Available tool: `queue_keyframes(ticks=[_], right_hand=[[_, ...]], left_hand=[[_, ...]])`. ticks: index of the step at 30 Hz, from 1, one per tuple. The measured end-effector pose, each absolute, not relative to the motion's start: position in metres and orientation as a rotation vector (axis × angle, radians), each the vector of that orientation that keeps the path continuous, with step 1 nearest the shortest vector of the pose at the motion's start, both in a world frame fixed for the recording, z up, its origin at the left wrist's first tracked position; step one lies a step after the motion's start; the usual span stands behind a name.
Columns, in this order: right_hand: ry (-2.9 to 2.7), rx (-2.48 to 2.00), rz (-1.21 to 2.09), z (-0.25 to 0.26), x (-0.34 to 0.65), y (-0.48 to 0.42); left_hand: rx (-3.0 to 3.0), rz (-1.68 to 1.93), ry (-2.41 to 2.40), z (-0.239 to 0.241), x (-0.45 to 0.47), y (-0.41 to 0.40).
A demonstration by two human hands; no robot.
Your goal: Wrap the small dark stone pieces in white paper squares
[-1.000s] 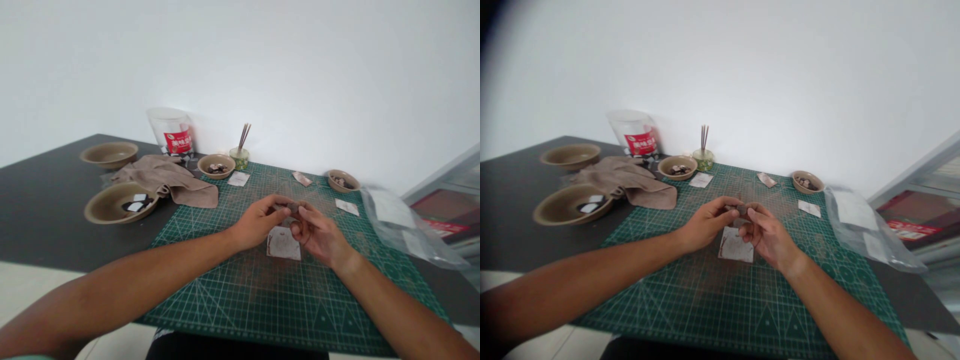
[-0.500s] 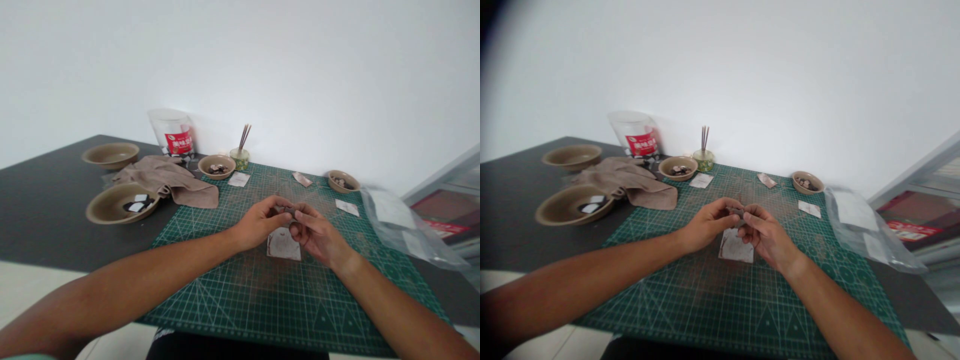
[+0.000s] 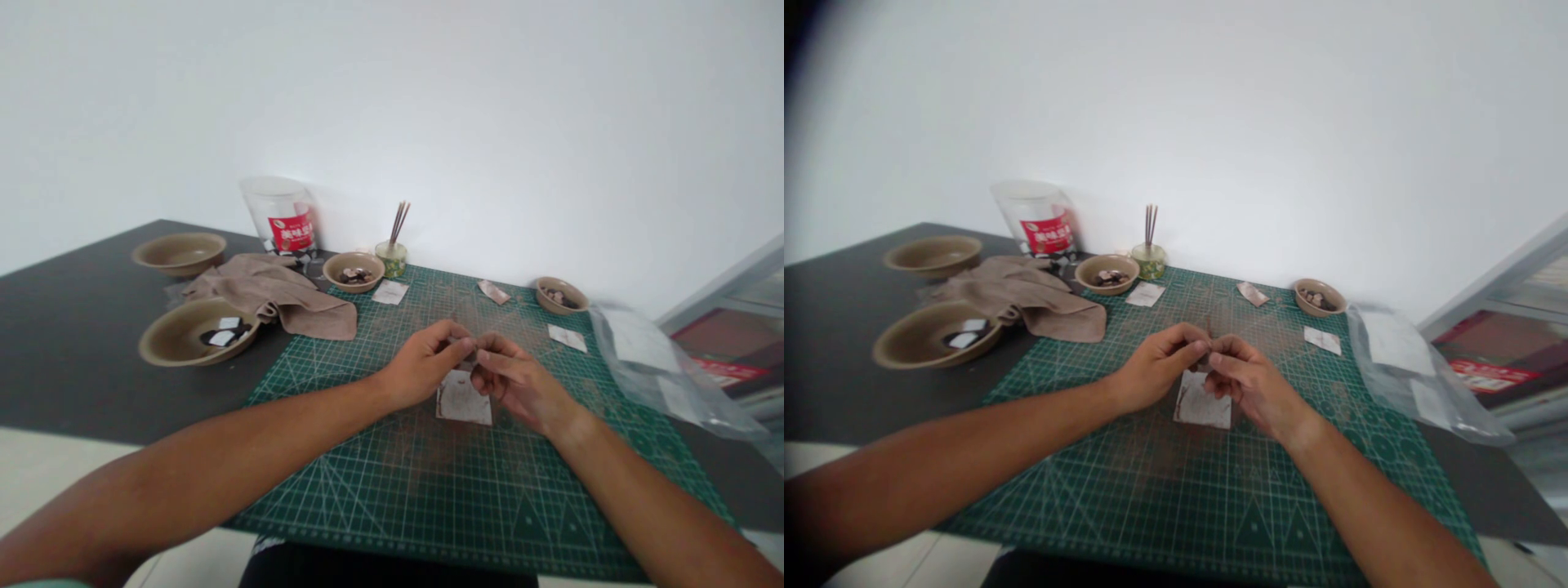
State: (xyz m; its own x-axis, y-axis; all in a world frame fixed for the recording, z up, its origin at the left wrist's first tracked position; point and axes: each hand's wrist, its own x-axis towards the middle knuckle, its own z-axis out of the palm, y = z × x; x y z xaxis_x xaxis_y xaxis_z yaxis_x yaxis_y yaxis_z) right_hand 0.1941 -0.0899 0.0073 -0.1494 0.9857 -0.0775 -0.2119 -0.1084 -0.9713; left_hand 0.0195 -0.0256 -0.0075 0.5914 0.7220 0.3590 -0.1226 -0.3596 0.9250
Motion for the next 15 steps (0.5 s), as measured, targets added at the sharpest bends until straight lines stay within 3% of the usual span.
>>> queue_keyframes(ticks=[5,9,15], right_hand=[[-1.854,-1.325,1.016,0.021,0.211,-0.092],[-2.341,-1.312,0.701,0.017,0.214,-0.093],[-2.567,-1.28,0.473,0.007,0.21,-0.09]], left_hand=[[1.987,0.965,0.777,-0.007,0.017,-0.018],[2.178,0.894,0.826,-0.01,0.014,-0.01],[2.594,0.597,0.668,-0.009,0.01,-0.005]])
